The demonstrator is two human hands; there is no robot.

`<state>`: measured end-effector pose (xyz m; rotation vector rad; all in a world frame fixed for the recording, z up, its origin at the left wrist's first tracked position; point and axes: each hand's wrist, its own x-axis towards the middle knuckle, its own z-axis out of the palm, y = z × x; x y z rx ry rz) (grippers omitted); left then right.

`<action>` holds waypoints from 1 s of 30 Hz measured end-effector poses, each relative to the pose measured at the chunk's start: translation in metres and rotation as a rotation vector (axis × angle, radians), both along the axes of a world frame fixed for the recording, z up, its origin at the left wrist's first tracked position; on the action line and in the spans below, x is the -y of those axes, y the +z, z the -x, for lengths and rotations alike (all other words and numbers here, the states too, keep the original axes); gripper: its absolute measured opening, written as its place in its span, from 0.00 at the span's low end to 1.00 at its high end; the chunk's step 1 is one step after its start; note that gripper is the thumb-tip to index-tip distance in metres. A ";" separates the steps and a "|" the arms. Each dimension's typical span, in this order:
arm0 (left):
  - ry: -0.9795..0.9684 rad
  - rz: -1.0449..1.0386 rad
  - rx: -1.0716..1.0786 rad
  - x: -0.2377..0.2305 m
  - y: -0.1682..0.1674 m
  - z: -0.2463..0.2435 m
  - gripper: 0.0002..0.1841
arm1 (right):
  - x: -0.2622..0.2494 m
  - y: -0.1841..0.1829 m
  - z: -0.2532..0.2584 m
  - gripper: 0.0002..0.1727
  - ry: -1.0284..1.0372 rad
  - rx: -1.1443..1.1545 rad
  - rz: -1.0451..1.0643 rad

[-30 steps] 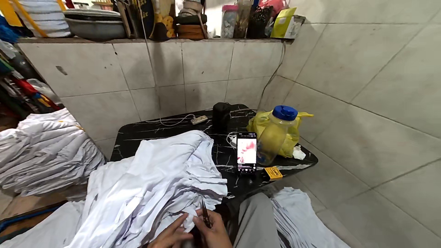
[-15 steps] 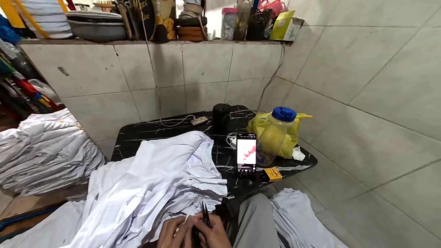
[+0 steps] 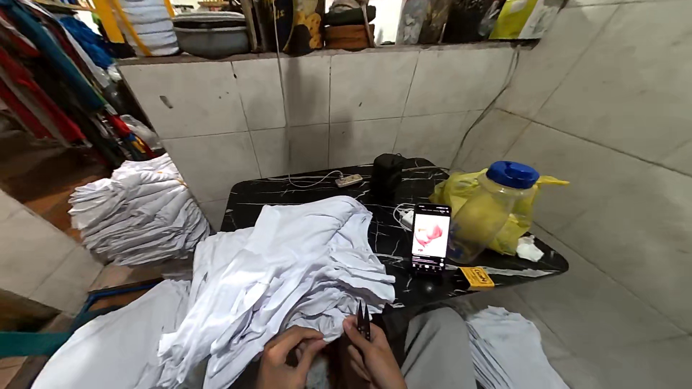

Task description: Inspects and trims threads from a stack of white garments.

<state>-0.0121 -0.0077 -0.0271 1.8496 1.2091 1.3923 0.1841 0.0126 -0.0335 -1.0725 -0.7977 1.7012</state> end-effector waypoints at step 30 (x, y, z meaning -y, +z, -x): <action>0.664 0.081 -0.685 0.017 -0.015 0.004 0.17 | 0.007 0.027 0.058 0.14 0.362 1.110 -0.752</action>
